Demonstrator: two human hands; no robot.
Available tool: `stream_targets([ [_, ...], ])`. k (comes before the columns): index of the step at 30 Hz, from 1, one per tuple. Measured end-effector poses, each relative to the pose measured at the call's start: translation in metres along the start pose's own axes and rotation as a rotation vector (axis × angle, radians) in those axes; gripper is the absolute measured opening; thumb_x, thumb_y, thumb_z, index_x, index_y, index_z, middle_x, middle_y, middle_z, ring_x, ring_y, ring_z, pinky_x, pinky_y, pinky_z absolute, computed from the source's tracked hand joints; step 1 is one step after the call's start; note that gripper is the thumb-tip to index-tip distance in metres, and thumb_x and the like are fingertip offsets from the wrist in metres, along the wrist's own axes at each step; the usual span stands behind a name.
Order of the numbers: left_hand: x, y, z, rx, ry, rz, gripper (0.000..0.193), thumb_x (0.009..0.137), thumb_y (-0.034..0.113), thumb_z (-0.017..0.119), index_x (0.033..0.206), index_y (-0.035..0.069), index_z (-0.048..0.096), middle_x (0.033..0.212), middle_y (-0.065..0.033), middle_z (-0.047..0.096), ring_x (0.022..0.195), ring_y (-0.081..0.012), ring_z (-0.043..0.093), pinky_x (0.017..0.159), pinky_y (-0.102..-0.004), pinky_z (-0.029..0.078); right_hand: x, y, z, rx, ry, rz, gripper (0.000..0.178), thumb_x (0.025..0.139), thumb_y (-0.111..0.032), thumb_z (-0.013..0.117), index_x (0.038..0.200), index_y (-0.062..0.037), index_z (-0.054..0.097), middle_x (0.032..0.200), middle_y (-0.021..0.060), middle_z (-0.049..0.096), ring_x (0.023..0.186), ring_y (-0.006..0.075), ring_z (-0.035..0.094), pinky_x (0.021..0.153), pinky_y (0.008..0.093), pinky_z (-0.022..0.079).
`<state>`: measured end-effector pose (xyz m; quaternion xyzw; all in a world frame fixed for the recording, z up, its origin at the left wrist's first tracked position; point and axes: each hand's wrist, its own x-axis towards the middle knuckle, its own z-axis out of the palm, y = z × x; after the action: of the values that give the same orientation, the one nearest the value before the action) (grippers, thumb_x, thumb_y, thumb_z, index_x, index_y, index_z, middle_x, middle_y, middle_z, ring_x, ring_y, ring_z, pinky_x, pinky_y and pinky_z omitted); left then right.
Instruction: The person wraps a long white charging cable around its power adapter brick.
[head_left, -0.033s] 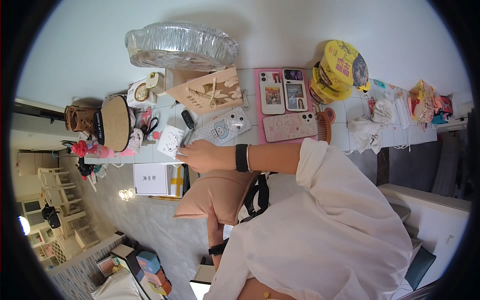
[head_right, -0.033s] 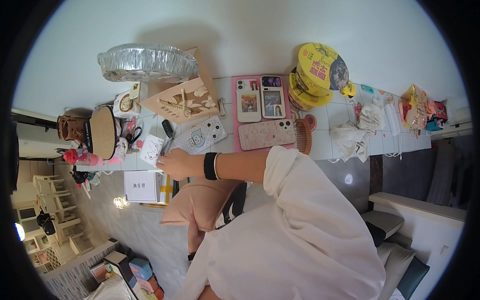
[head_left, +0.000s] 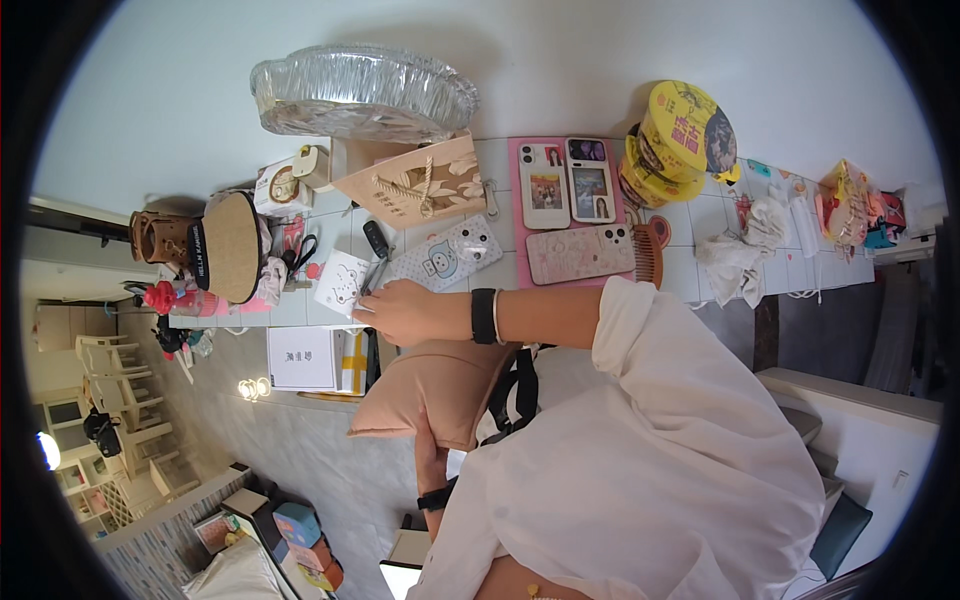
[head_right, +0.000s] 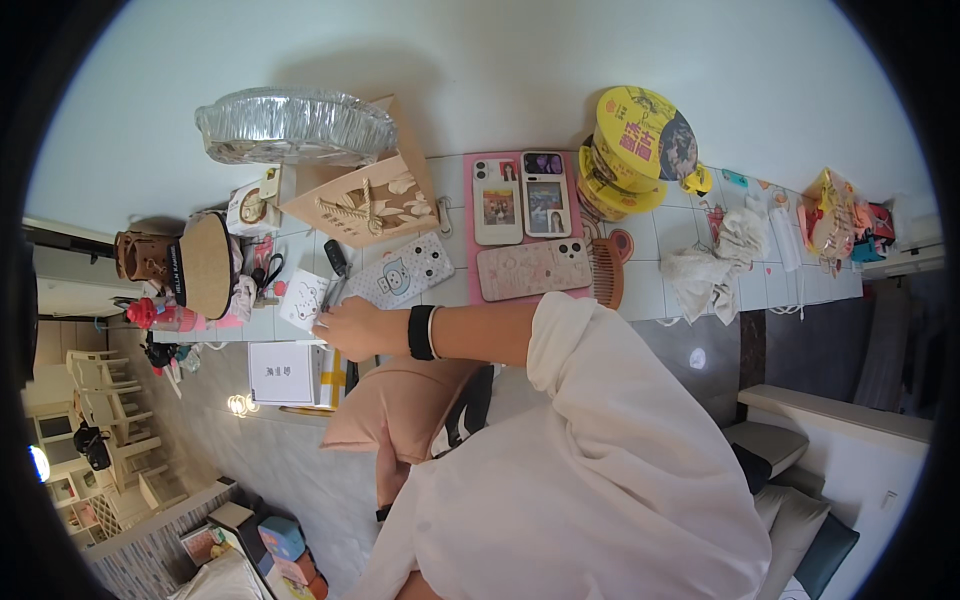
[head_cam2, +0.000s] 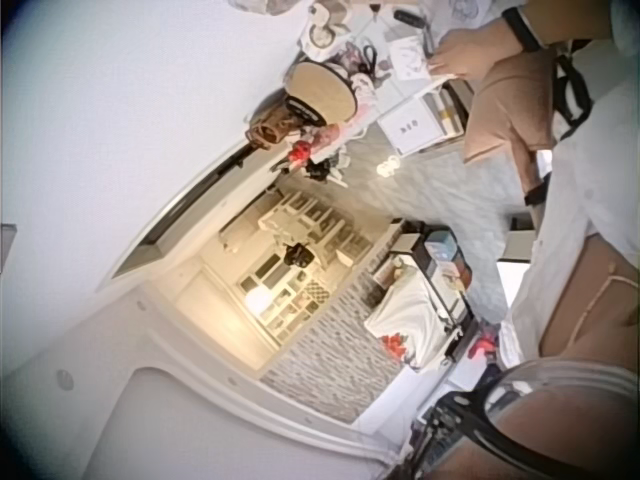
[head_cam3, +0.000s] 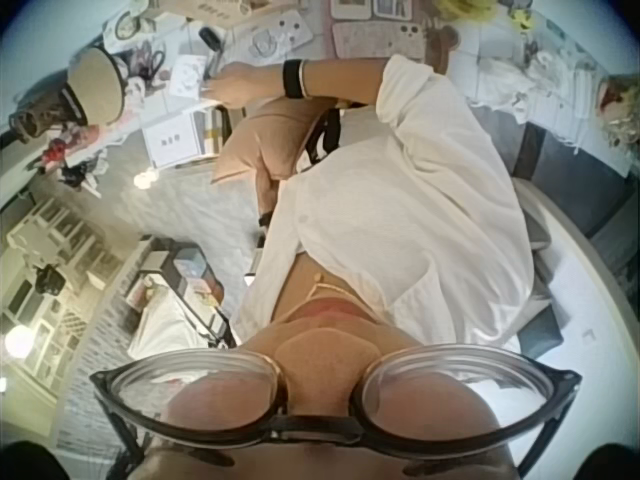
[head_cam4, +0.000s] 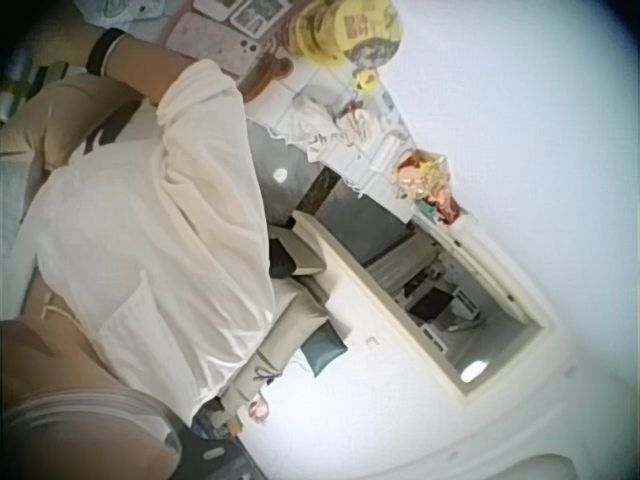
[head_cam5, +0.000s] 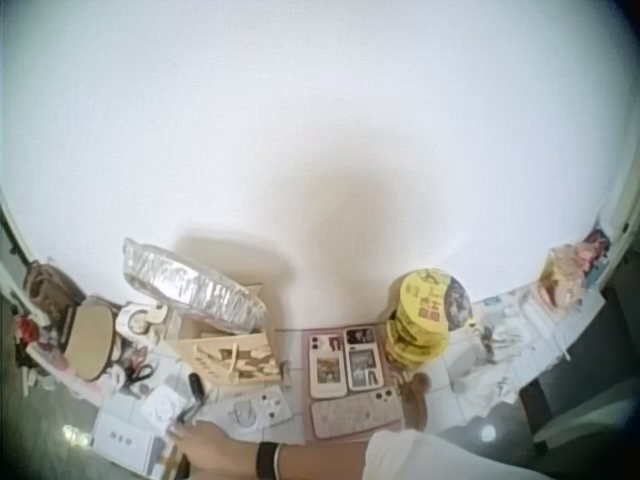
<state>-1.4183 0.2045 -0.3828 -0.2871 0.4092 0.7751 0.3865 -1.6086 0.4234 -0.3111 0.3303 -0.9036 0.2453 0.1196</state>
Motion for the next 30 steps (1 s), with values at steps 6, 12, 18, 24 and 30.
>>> stream_targets([
  [6,0.006,-0.004,-0.012,-0.017,0.029,-0.035,0.064,0.095,0.051,0.048,0.139,0.005,0.040,0.139,-0.0103,0.049,0.122,-0.0253,0.052,0.101,-0.0381,0.044,0.002,0.000,-0.001,0.000,-0.022,0.018,0.045,0.073,-0.015,0.065,0.116,-0.0026,0.057,0.093,0.0082,0.059,0.082,0.0237,0.061,0.065,0.0375,0.050],
  [12,0.007,-0.006,-0.018,-0.003,0.015,-0.012,0.064,0.096,0.051,0.048,0.140,0.005,0.040,0.139,-0.0101,0.048,0.123,-0.0248,0.051,0.102,-0.0376,0.043,0.005,0.001,-0.002,-0.033,-0.082,0.026,0.047,0.073,-0.017,0.066,0.116,-0.0012,0.056,0.097,0.0085,0.059,0.084,0.0233,0.062,0.067,0.0372,0.050],
  [18,0.008,-0.007,-0.021,-0.005,-0.017,0.003,0.061,0.098,0.048,0.044,0.140,0.005,0.039,0.141,-0.0098,0.047,0.125,-0.0241,0.050,0.104,-0.0366,0.041,0.005,0.003,-0.003,-0.072,-0.094,0.058,0.049,0.073,-0.019,0.067,0.116,-0.0002,0.055,0.100,0.0089,0.060,0.087,0.0235,0.061,0.070,0.0368,0.049],
  [24,0.007,-0.006,-0.016,0.018,-0.016,0.021,0.060,0.098,0.048,0.044,0.140,0.005,0.039,0.141,-0.0092,0.047,0.124,-0.0237,0.050,0.104,-0.0363,0.041,0.005,0.007,-0.002,-0.085,-0.110,0.099,0.047,0.075,-0.018,0.065,0.117,0.0010,0.055,0.104,0.0106,0.060,0.091,0.0236,0.061,0.071,0.0369,0.048],
  [30,0.008,-0.007,-0.017,-0.065,0.017,0.009,0.056,0.101,0.040,0.043,0.135,-0.003,0.041,0.134,-0.0136,0.052,0.119,-0.0212,0.054,0.099,-0.0345,0.046,0.005,0.003,-0.008,-0.120,-0.108,0.077,0.041,0.075,-0.017,0.063,0.112,-0.0013,0.058,0.104,0.0098,0.060,0.092,0.0227,0.061,0.073,0.0367,0.049],
])
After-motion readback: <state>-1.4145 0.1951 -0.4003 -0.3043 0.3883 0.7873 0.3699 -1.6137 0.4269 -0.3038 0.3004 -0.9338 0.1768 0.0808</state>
